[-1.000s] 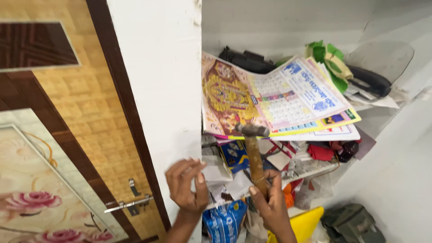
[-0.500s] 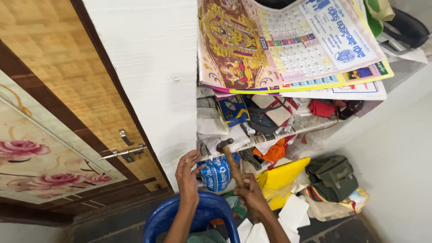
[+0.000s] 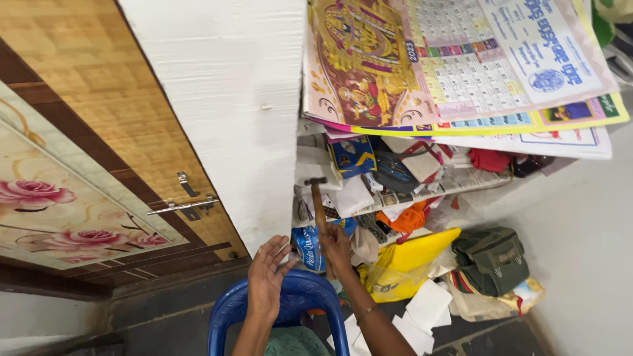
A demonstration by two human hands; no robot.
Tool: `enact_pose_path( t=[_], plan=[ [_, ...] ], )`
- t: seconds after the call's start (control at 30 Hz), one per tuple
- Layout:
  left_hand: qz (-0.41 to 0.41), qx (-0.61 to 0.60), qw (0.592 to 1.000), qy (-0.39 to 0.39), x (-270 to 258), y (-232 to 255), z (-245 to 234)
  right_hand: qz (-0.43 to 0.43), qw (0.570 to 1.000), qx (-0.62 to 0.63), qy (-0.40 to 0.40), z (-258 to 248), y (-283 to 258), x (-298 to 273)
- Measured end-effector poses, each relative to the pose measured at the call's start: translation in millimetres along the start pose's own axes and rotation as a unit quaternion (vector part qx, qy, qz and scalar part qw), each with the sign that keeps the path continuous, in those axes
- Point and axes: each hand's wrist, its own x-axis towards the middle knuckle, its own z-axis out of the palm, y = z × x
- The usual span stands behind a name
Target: The person uses a hammer and nail to hang a 2023 calendar on a wall, then removes it and hangs a 2024 calendar in its place. The person also briefly handles a 2022 calendar before securing the 2024 calendar with a nail and hammer.
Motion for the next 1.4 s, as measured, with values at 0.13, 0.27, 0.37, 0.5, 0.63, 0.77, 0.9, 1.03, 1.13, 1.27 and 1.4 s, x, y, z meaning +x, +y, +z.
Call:
enact_pose_path(
  t=[0.13,0.27,0.37,0.5,0.63,0.77,0.9,1.03,1.13,1.27,1.4],
  plan=[
    [-0.011,0.005,1.0,0.016,-4,3,-2,-0.089,0.994,-0.052,0.045,28,1,58],
    [-0.035,0.002,0.999,0.035,-6,0,-4,-0.123,0.987,-0.072,0.07,49,-3,107],
    [-0.039,-0.015,0.999,0.032,-5,-5,-5,-0.121,0.971,-0.189,0.078,54,-4,130],
    [-0.041,-0.02,0.999,0.027,-4,-10,-4,-0.15,0.948,-0.28,0.035,45,3,133],
    [-0.044,-0.024,0.998,0.022,-1,-10,2,-0.177,0.952,-0.25,-0.001,35,-9,116],
    [-0.025,-0.042,0.999,-0.009,1,-4,11,-0.2,0.97,-0.132,0.026,33,-67,73],
    [0.0,-0.057,0.997,-0.051,0,8,28,-0.258,0.963,-0.073,0.012,25,-166,11],
    [0.035,-0.048,0.994,-0.096,-8,25,48,-0.468,0.872,-0.125,0.072,22,-273,-38],
    [0.049,-0.036,0.991,-0.116,-17,37,64,-0.542,0.821,-0.156,0.09,27,-336,-58],
    [0.064,-0.045,0.988,-0.135,-28,55,85,-0.575,0.78,-0.228,0.091,42,-393,-63],
    [0.137,-0.029,0.973,-0.181,-35,78,105,-0.584,0.759,-0.271,0.092,59,-424,-56]
  ],
)
